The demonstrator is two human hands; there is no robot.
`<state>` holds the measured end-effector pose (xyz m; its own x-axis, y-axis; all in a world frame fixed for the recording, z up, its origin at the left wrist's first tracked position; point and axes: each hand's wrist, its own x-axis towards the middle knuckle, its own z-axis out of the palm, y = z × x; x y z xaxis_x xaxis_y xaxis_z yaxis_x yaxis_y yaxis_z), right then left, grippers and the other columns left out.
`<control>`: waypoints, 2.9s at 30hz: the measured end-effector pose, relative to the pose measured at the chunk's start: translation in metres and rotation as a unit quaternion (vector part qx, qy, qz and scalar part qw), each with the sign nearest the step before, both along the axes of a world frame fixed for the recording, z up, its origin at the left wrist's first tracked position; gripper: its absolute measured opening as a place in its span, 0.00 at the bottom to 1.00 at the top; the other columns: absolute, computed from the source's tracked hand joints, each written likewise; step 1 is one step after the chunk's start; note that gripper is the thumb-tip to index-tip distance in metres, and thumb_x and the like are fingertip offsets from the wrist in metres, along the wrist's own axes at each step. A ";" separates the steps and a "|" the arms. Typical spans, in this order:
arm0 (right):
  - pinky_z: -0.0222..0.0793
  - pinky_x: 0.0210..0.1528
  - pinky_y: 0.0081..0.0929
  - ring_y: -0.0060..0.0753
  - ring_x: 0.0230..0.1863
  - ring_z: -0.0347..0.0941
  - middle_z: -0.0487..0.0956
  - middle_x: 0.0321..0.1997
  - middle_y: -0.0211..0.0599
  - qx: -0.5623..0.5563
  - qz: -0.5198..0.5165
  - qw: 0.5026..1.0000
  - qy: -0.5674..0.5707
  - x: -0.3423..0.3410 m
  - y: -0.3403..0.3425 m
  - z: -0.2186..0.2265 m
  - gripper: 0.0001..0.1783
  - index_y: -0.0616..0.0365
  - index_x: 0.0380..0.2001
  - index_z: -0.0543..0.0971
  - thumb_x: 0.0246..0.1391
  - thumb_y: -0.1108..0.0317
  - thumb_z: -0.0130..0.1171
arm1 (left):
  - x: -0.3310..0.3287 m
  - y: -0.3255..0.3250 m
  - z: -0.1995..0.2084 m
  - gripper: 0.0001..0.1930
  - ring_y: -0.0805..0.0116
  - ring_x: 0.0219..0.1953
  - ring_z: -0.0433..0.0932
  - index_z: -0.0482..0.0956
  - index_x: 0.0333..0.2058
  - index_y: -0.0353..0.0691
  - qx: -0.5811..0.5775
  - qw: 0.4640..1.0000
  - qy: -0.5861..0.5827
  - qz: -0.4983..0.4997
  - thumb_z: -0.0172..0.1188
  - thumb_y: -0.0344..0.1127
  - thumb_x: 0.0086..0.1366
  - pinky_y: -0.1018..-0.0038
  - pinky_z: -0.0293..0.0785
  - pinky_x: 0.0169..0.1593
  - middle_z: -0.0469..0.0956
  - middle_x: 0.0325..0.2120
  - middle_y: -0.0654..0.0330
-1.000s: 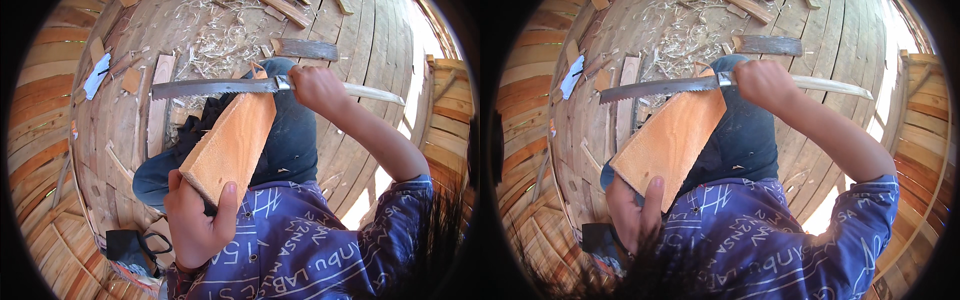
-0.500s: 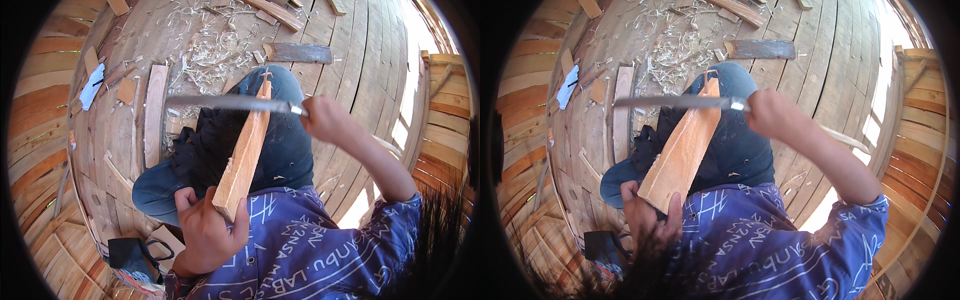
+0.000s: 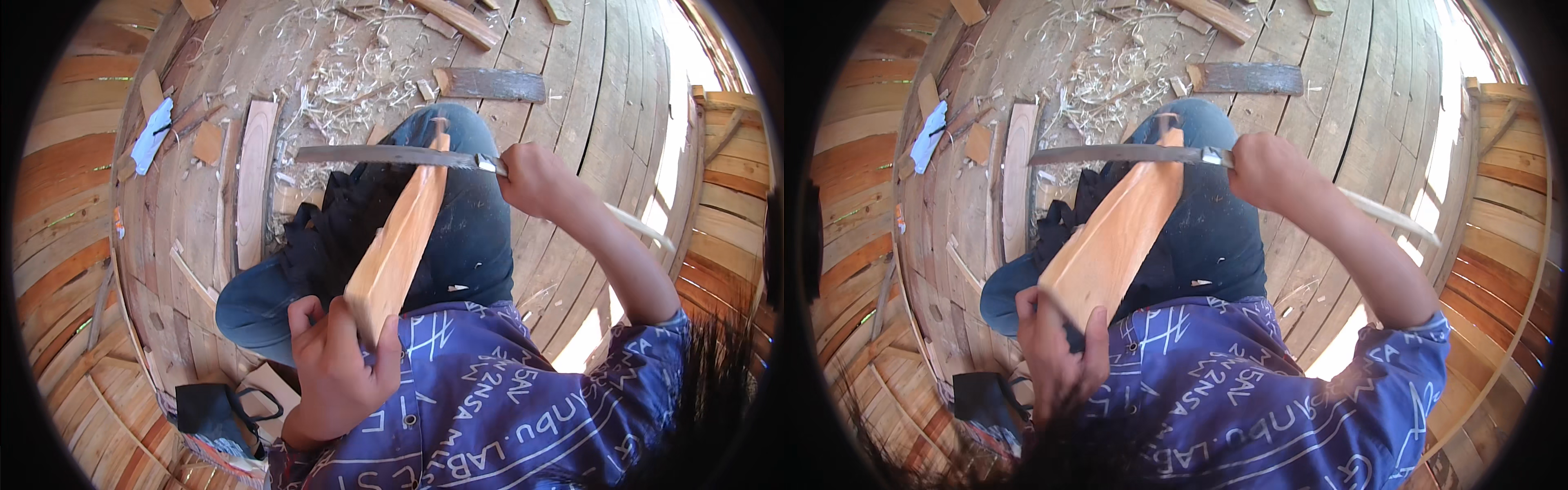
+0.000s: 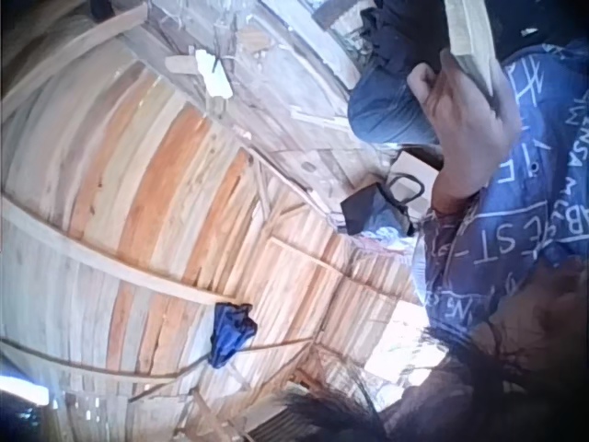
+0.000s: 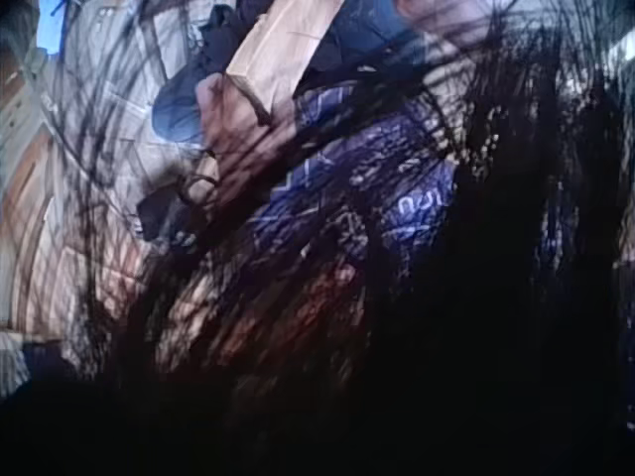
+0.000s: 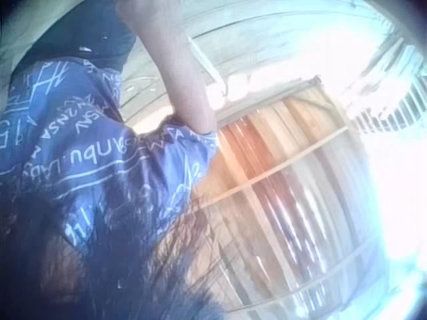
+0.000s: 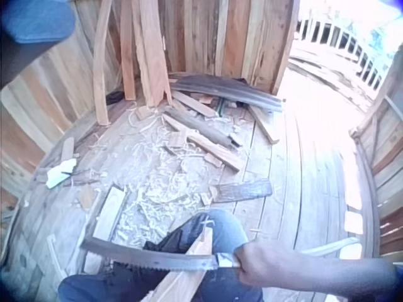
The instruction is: The person saws a piece of wood with a hand saw while sitting on the floor.
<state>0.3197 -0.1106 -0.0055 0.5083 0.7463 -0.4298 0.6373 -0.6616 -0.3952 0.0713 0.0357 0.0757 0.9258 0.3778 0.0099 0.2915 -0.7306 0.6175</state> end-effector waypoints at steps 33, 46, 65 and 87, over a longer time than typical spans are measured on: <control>0.48 0.14 0.22 0.17 0.12 0.53 0.60 0.14 0.19 -0.078 -0.219 0.735 0.637 -0.005 -0.011 0.002 0.15 0.53 0.20 0.67 0.62 0.63 0.51 | -0.005 -0.002 0.022 0.15 0.53 0.55 0.75 0.73 0.36 0.36 -0.013 0.991 0.080 -0.108 0.64 0.36 0.52 0.51 0.54 0.55 0.80 0.37 0.54; 0.57 0.21 0.24 0.20 0.19 0.60 0.64 0.17 0.23 0.121 -0.155 0.893 0.404 -0.059 -0.019 0.012 0.27 0.58 0.26 0.70 0.63 0.42 0.51 | -0.030 0.003 -0.005 0.20 0.55 0.62 0.68 0.78 0.45 0.36 0.029 0.997 0.054 -0.043 0.63 0.33 0.51 0.42 0.46 0.64 0.82 0.39 0.55; 0.63 0.25 0.43 0.55 0.17 0.68 0.68 0.14 0.53 -0.038 -0.102 0.989 0.097 -0.067 -0.053 0.046 0.28 0.67 0.24 0.74 0.60 0.47 0.57 | -0.039 -0.006 -0.030 0.15 0.66 0.46 0.78 0.80 0.41 0.38 0.089 0.992 -0.033 -0.080 0.62 0.30 0.53 0.57 0.62 0.54 0.79 0.33 0.59; 0.67 0.26 0.48 0.61 0.21 0.72 0.71 0.16 0.58 0.078 -0.037 0.988 0.124 -0.098 -0.045 0.035 0.32 0.68 0.21 0.74 0.59 0.44 0.56 | -0.037 -0.009 -0.036 0.22 0.65 0.47 0.78 0.78 0.42 0.35 0.096 0.990 -0.044 -0.092 0.65 0.31 0.44 0.58 0.63 0.52 0.78 0.33 0.57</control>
<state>0.2216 -0.1555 0.0297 0.4566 0.7785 -0.4307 0.4600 -0.6209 -0.6347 0.0341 0.0262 0.0400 0.9711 0.1857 0.1497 0.0932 -0.8732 0.4785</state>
